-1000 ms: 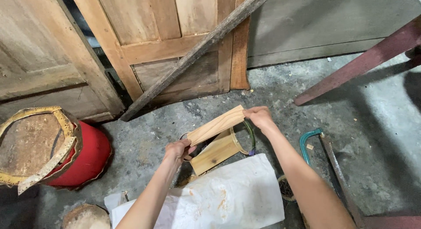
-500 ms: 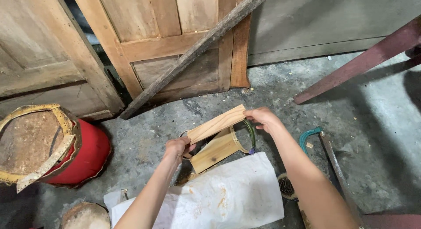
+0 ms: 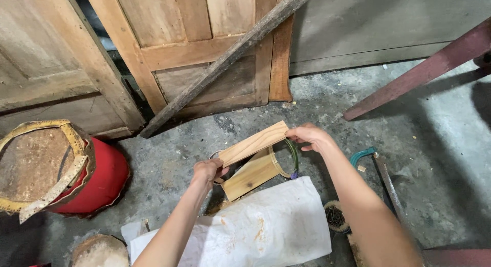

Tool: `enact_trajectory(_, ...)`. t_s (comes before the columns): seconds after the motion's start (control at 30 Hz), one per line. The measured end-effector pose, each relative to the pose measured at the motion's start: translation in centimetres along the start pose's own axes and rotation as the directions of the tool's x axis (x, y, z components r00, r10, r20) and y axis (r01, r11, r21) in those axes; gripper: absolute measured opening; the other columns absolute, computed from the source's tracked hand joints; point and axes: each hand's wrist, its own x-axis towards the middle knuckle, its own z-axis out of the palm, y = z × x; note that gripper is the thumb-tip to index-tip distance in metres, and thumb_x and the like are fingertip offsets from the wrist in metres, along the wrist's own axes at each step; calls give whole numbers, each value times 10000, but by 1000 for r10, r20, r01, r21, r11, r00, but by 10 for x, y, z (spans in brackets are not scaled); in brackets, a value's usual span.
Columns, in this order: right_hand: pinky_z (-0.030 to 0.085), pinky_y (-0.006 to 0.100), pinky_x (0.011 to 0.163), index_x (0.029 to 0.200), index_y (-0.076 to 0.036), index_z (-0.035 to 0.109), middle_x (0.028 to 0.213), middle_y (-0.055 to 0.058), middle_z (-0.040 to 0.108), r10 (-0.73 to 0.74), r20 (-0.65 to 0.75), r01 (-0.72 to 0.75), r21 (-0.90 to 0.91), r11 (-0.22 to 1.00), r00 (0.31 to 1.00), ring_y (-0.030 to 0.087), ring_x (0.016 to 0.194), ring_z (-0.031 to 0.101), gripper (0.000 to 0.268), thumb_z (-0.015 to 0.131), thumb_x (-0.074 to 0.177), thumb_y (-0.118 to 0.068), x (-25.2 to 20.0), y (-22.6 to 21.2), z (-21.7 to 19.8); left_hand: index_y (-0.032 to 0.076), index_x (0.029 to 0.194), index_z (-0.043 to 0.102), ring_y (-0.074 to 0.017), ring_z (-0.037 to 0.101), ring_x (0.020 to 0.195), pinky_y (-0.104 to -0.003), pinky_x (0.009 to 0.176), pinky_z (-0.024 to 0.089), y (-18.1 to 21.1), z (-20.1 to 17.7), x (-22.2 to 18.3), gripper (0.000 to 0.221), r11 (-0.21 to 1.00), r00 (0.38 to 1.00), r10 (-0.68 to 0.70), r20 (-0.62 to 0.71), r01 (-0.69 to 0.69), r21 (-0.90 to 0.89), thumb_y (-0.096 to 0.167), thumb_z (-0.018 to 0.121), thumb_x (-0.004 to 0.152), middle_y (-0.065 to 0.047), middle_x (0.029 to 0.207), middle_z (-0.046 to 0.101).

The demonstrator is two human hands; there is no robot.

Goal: Assemble wooden slats into a frame and inspect the assembly

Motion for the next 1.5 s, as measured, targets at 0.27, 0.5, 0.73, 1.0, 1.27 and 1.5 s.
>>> enact_trajectory(0.27,462,677,998,1153,91,695,1169,244,737,-80,3,80,-85,993,997,441,1303,588,702,902,698,-402,-20,-17,-4,-101,1325,609,-528,689,985,-509,711,699,15,4,-24,434,999,1000,-13,13,12,39,57,696,930,-440,1264,543)
enact_trajectory(0.5,475,670,988,1132,106,702,1191,286,716,-91,-39,86,-115,990,995,439,1288,604,644,883,710,-345,-28,-24,-5,-138,1324,589,-552,643,1053,-556,795,659,15,7,-29,462,1000,1000,6,-19,-6,-29,48,702,916,-472,1296,505)
enact_trajectory(0.73,498,639,979,1105,106,707,1122,257,742,-85,-40,78,-146,986,996,398,1205,663,664,890,703,-390,-16,-19,-10,-133,1315,591,-506,691,992,-529,774,652,21,9,-42,455,999,999,10,-31,-11,-36,50,699,912,-438,1250,554)
enact_trajectory(1.0,489,650,975,1060,106,734,1118,256,748,-99,0,98,-162,982,995,409,1189,668,643,880,733,-428,-5,-17,-10,-105,1355,579,-482,721,901,-490,667,670,13,6,-27,499,1000,1000,-1,-18,1,3,69,712,906,-406,1195,608)
enact_trajectory(1.27,501,629,972,979,69,776,1035,220,765,-129,30,133,-169,977,991,370,1142,690,544,862,755,-419,-1,-13,-12,-123,1332,590,-519,693,948,-523,667,678,12,6,-27,480,999,1000,24,-1,-24,24,74,715,913,-420,1196,614)
enact_trajectory(1.5,547,531,918,929,22,795,927,168,734,-229,42,233,-144,962,972,296,1054,694,465,867,777,-411,16,3,-10,-129,1325,591,-509,690,961,-503,651,680,3,5,-10,462,1000,1000,21,-8,-21,3,45,708,913,-423,1191,610)
